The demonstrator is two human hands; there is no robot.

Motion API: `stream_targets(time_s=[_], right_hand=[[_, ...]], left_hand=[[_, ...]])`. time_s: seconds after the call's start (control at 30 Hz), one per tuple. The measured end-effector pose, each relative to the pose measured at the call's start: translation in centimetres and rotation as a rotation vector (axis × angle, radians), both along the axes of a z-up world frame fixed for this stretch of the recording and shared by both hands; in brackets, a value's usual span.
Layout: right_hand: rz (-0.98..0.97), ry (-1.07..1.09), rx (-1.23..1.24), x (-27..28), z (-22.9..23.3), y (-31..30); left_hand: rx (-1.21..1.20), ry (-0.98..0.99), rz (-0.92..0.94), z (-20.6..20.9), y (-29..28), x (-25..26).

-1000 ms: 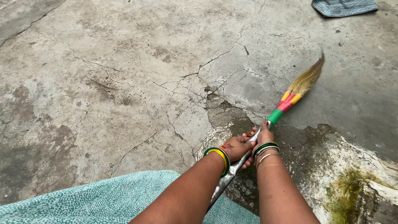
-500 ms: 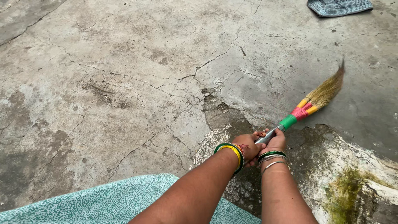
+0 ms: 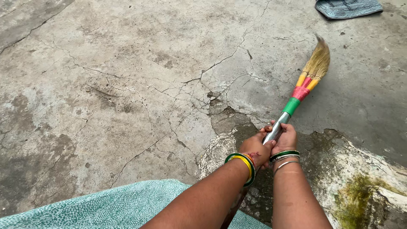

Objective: The person sweeps a concrete outdoor floor using a small broom, moving debris towards the edge of the area.

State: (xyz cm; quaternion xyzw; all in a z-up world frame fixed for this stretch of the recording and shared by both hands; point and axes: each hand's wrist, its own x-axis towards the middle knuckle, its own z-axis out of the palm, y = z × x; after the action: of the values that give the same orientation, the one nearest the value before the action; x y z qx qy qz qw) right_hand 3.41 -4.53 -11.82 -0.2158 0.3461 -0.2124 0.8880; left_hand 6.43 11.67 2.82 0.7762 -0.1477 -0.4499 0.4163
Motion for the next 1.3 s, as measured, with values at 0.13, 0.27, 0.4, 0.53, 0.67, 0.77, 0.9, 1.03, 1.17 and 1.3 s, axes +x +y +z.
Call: stream_targets(time_s=[0.13, 0.27, 0.4, 0.53, 0.67, 0.77, 0.9, 1.03, 1.17, 1.3], right_hand=[[-0.121, 0.068, 0.035, -1.0, -0.6, 0.5], [0.016, 0.247, 0.075, -0.3, -1.0, 1.6], [0.170, 0.371, 0.041, 1.4, -1.1, 1.7], [0.203, 0.320, -0.022, 2.1, 0.0, 1.9], [0.036, 0.195, -0.051, 1.2, -0.2, 1.6], [-0.079, 0.188, 0.030, 0.5, -2.2, 1.9], [-0.021, 0.325, 0.095, 0.5, -2.7, 2.8], [0.163, 0.400, 0.076, 1.6, -1.0, 2.6], [0.246, 0.211, 0.004, 2.2, 0.1, 2.4], [0.176, 0.031, -0.078, 1.9, 0.1, 1.8]], left_hand=[[-0.007, 0.148, -0.074, -0.7, -0.9, 1.1], [-0.007, 0.271, -0.019, -4.0, -0.4, 1.6], [-0.160, 0.381, 0.176, -6.9, 0.5, 0.6], [-0.107, 0.235, 0.252, -4.4, 0.5, -0.2], [-0.057, 0.030, 0.050, -1.8, 1.2, 0.6], [-0.020, 0.076, -0.060, -1.8, 1.0, 1.0], [0.005, 0.268, -0.005, -3.0, 1.8, 0.9], [-0.025, 0.256, 0.124, -4.1, 2.1, 0.5], [0.025, 0.021, 0.225, -3.8, 1.2, -0.9], [-0.027, -0.560, 0.141, -4.7, 0.6, -0.8]])
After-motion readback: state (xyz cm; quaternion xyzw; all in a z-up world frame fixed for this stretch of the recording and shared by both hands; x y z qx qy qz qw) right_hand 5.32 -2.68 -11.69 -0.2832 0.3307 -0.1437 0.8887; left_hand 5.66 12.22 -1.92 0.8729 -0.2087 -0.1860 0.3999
